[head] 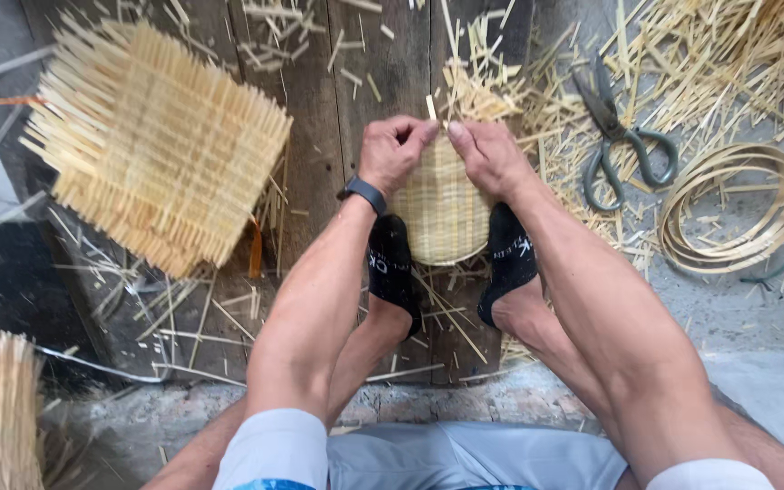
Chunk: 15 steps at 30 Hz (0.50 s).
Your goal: The person sits on the floor assembling a round bamboo sieve. They fit a woven bamboo mat over a round wooden form, bend a thin bamboo rim hoop around the mat edge, tuck the mat ends over the hoop, and trim excess bamboo strips with scissors.
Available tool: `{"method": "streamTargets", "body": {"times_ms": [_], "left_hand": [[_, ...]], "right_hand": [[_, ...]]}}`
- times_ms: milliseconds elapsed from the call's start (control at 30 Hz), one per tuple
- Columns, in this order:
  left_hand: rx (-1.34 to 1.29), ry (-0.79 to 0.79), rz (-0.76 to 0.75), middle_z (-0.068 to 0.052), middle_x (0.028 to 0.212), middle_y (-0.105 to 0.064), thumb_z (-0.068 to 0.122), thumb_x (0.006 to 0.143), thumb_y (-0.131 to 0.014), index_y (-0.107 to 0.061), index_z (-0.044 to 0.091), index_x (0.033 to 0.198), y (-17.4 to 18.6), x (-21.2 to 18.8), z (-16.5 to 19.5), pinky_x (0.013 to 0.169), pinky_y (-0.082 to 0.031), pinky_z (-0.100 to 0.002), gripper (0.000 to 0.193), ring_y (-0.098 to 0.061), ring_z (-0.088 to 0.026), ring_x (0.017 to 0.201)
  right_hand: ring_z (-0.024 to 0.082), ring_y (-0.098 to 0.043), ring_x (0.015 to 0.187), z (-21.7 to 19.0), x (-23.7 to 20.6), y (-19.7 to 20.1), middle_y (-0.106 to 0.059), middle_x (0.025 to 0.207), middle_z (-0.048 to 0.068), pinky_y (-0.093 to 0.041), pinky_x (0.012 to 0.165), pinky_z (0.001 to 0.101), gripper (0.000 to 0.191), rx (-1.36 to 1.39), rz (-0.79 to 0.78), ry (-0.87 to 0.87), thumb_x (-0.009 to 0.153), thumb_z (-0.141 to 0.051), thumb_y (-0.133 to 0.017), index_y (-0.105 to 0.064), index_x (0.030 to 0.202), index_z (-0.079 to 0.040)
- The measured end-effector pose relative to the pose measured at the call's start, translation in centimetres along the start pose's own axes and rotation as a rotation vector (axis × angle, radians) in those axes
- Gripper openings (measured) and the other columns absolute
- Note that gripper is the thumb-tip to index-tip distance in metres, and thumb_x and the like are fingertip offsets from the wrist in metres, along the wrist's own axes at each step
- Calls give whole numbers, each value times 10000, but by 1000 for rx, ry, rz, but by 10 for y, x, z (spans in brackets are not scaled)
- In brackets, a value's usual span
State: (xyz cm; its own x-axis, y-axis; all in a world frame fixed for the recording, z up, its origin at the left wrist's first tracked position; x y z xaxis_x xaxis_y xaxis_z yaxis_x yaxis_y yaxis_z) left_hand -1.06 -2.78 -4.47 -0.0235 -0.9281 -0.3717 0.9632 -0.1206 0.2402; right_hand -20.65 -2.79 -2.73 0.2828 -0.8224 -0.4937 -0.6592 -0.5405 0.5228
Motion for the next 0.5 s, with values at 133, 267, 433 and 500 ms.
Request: {"method": "streamTargets", "body": {"times_ms": [133, 267, 433, 500], "left_hand": [[18, -15, 17, -80, 852, -794, 316, 914, -771, -824, 60, 975, 1, -3, 9, 675, -547, -270, 269, -691, -126, 757], [94, -94, 17, -115, 1106, -756, 341, 897, -874, -750, 42, 1175, 14, -21, 34, 836, -540, -286, 427, -682, -136, 981], [235, -237, -55, -80, 1040, -768, 214, 675, -935, -729, 69, 1078, 20, -66, 81, 865, -607, -320, 476, -738, -178, 936], [376, -484, 15, -71, 976, -715, 150, 712, -912, -682, 75, 1011, 10, -91, 98, 818, -576, -353, 385, -679, -202, 892]], "right_hand": [[349, -618, 820, -1, 4, 2, -642, 867, 176, -496, 780, 472, 481, -10, 96, 129, 1115, -409, -397, -631, 996, -7], [328, -572, 982, -25, -35, 70, -593, 1033, 158, -471, 891, 460, 470, -144, 378, 393, 1193, -326, -281, -640, 1163, -23], [303, -615, 1030, -12, -154, 215, -655, 1085, 184, -488, 938, 477, 544, -838, 37, 47, 1077, -501, -411, -693, 1181, -48], [272, -683, 978, 3, -188, 234, -697, 1022, 154, -552, 932, 461, 564, -951, -84, -165, 1075, -540, -406, -729, 1163, -87]]}}
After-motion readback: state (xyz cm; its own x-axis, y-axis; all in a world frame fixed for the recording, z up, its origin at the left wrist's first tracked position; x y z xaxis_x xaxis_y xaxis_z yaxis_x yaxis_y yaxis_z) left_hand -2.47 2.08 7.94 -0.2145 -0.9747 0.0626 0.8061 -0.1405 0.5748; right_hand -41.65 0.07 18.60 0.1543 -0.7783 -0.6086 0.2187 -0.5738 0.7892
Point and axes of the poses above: each hand's wrist, its own x-axis towards the middle knuckle, its own y-axis out of the back of the hand, z = x × y, the point moved 3 cm from there along x, towards the middle knuckle
